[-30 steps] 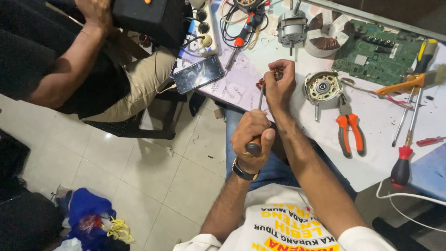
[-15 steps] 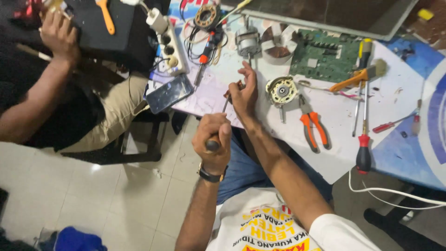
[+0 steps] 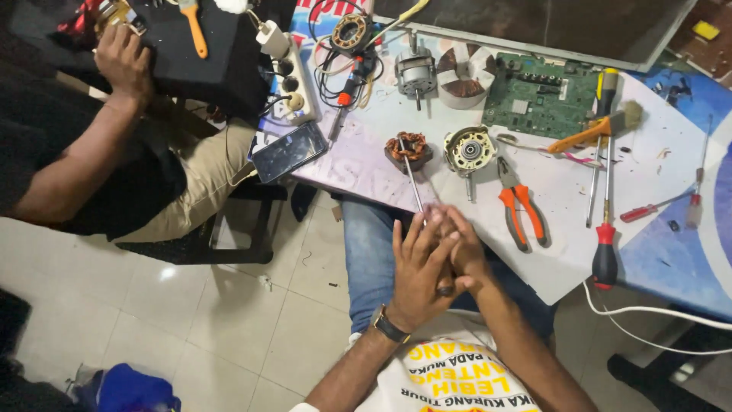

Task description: The person is disassembling a small electric motor stator using pliers and a screwdriver at a repair bench.

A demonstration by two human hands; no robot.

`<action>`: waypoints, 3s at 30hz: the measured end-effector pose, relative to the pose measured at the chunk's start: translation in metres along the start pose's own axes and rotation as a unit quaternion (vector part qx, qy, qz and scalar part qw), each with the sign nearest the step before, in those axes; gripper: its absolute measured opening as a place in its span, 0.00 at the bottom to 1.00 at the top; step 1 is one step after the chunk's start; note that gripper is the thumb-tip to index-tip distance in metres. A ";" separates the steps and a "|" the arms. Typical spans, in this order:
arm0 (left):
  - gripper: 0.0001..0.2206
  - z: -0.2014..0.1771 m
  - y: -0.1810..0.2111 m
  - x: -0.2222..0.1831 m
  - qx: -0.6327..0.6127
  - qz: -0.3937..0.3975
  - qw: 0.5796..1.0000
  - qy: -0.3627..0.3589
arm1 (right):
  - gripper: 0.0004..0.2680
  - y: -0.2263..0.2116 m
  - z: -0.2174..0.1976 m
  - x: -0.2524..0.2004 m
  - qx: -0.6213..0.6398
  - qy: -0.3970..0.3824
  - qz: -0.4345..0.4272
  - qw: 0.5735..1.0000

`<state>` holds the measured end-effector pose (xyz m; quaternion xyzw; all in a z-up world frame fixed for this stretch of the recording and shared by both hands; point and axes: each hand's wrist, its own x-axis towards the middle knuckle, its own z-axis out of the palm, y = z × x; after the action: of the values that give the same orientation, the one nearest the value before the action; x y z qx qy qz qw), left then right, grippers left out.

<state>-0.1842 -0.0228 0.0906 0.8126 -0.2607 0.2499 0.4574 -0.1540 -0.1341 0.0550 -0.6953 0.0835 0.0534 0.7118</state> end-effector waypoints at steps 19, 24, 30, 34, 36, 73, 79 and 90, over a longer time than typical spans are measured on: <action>0.27 0.036 -0.177 0.040 0.028 -0.263 0.964 -0.043 | 0.13 0.070 -0.028 -0.013 -0.002 -0.011 0.203 0.979; 0.26 0.041 -0.182 0.037 0.015 -0.282 0.959 -0.021 | 0.14 0.097 -0.041 0.004 -0.117 -0.013 0.166 0.979; 0.23 0.040 -0.179 0.037 0.015 -0.274 0.961 -0.021 | 0.16 0.063 -0.024 -0.006 -0.056 -0.029 0.201 0.978; 0.23 0.043 -0.181 0.040 0.025 -0.282 0.959 -0.019 | 0.14 0.053 -0.018 -0.007 0.149 -0.075 0.240 0.956; 0.24 0.040 -0.177 0.038 0.022 -0.289 0.957 -0.024 | 0.14 0.050 -0.015 -0.012 0.205 -0.096 0.266 0.937; 0.25 0.030 -0.169 0.042 -0.004 -0.284 0.957 -0.059 | 0.13 0.087 -0.020 -0.012 0.275 -0.056 0.240 0.929; 0.28 0.014 -0.180 0.048 -0.008 -0.233 0.970 -0.072 | 0.11 0.076 -0.036 -0.020 0.229 -0.029 0.212 0.950; 0.33 0.047 -0.210 0.137 0.228 -0.040 0.870 -0.435 | 0.10 0.049 -0.048 -0.015 0.015 -0.015 0.138 0.990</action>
<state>0.0623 0.0028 0.0288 0.9304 -0.3366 -0.0952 0.1092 -0.1806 -0.1804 0.0085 -0.6658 0.1688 0.1601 0.7089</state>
